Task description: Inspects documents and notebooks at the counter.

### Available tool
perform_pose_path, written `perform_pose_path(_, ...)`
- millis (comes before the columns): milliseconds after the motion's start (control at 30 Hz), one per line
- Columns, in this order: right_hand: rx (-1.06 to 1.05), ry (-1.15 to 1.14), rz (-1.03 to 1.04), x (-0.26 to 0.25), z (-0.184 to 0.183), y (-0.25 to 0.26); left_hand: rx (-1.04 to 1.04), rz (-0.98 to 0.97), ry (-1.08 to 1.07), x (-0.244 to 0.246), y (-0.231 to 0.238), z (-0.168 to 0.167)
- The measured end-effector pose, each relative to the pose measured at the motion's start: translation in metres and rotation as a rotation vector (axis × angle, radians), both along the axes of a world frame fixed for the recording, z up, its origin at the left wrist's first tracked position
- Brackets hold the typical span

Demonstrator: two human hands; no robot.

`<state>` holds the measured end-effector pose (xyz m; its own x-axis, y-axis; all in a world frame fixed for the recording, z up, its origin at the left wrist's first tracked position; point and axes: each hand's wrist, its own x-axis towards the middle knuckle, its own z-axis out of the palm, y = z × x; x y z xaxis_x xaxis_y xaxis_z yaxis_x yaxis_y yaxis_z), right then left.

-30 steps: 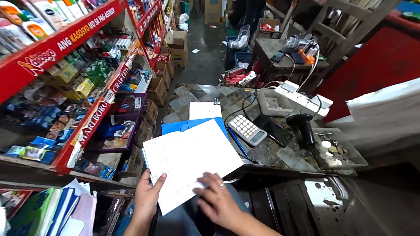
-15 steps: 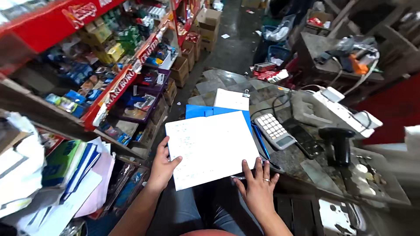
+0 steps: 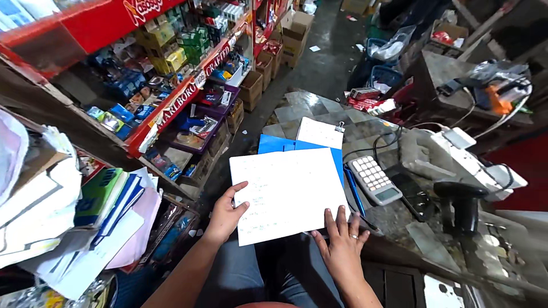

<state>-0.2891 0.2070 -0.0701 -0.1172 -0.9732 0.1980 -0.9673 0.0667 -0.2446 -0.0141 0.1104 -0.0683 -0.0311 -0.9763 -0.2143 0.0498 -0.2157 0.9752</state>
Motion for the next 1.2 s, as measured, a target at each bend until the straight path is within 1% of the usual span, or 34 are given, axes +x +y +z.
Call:
perform_pose_path(67,0.037,-0.06,0.005,0.003,0.004,-0.002,-0.036,-0.007,-0.012,0.0,0.0,-0.002)
perform_pose_path(133,0.055,-0.096,-0.032,0.004,0.006,-0.001,-0.057,-0.014,-0.011,-0.001,0.001,-0.003)
perform_pose_path(267,0.082,-0.033,-0.092,0.004,0.003,-0.001,-0.063,-0.012,-0.045,-0.002,0.001,-0.004)
perform_pose_path(433,0.04,-0.034,-0.054,0.003,0.0,-0.003,-0.062,-0.006,-0.076,-0.004,0.0,-0.004)
perform_pose_path(633,0.134,-0.099,-0.011,0.009,0.011,-0.008,-0.075,0.001,-0.09,-0.004,0.001,-0.006)
perform_pose_path(667,0.132,-0.127,-0.018,0.009,0.01,-0.008,-0.073,0.006,-0.091,-0.005,0.002,-0.005)
perform_pose_path(767,0.039,-0.177,-0.061,0.006,0.002,-0.009,-0.099,-0.002,-0.099,-0.003,0.001,-0.005)
perform_pose_path(933,-0.093,-0.104,-0.099,0.0,0.0,-0.013,-0.078,-0.019,-0.093,-0.003,0.001,0.002)
perform_pose_path(1033,-0.036,-0.104,-0.089,-0.012,0.008,-0.017,-0.047,-0.025,-0.046,-0.002,0.0,0.008)
perform_pose_path(1100,-0.041,-0.119,-0.079,-0.02,0.013,-0.021,-0.057,-0.04,-0.024,-0.001,-0.001,0.011)
perform_pose_path(1200,-0.028,-0.191,-0.121,-0.024,0.024,-0.025,-0.051,-0.052,-0.013,0.0,0.0,0.012)
